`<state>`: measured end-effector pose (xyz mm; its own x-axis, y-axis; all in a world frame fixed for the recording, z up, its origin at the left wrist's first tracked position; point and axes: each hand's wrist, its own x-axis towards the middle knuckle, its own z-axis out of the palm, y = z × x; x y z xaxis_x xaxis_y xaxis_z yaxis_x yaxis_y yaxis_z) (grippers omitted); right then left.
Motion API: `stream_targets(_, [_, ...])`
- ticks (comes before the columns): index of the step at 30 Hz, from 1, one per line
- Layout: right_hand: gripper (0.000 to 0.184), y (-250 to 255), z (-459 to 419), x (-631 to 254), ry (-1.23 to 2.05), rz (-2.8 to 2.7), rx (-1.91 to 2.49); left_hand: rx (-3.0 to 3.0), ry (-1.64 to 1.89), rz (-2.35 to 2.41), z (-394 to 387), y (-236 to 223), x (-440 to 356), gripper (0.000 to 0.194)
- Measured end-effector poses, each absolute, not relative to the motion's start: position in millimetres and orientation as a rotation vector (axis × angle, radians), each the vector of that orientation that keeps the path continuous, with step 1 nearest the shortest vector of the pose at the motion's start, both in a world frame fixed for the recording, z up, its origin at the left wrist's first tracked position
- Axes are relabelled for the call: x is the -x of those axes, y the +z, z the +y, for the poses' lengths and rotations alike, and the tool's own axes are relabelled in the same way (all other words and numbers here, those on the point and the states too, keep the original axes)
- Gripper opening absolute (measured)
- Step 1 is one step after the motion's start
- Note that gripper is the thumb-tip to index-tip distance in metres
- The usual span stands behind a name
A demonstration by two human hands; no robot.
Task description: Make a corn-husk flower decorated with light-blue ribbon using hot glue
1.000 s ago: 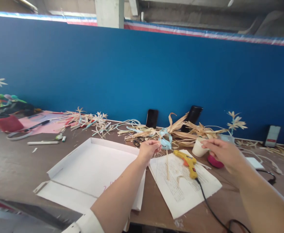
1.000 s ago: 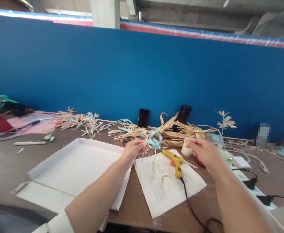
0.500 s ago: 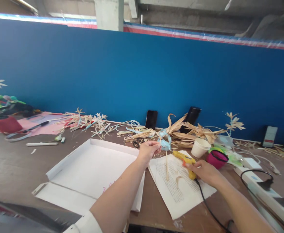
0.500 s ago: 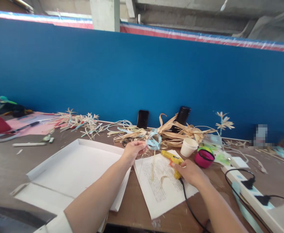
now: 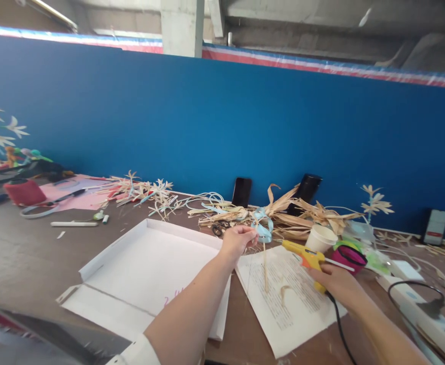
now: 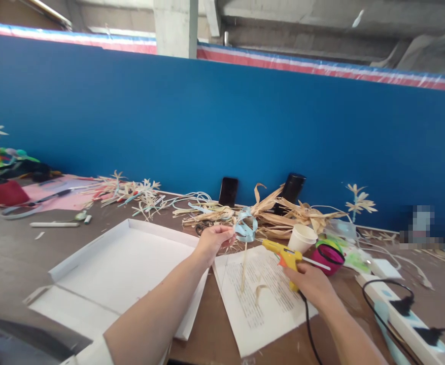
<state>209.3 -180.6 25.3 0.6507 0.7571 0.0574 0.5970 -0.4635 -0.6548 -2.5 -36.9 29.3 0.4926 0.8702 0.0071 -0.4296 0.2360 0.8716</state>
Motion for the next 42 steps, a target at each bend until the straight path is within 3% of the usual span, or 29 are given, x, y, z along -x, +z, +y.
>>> stream_targets(4, [0.026,40,-193,-197,0.641,-0.729,1.931,-0.969,0.962,0.559,-35,26,1,0.024])
stream_targets(11, [0.037,49,-201,-172,0.552,-0.693,1.641,-0.993,0.979,0.522,-33,24,1,0.024])
stream_targets(20, [0.037,56,-200,-143,0.537,-0.870,1.721,-1.003,0.988,0.572,-34,26,-1,0.023])
stream_targets(23, [0.045,63,-199,-129,0.640,-0.814,1.624,-1.020,0.989,0.558,-35,28,0,0.021])
stream_targets(27, [0.041,66,-197,-120,0.717,-0.780,1.536,-1.049,0.992,0.541,-38,32,2,0.019])
stream_targets(42, [0.042,58,-185,-118,0.474,-1.017,1.868,-1.085,0.977,0.528,-38,32,1,0.024])
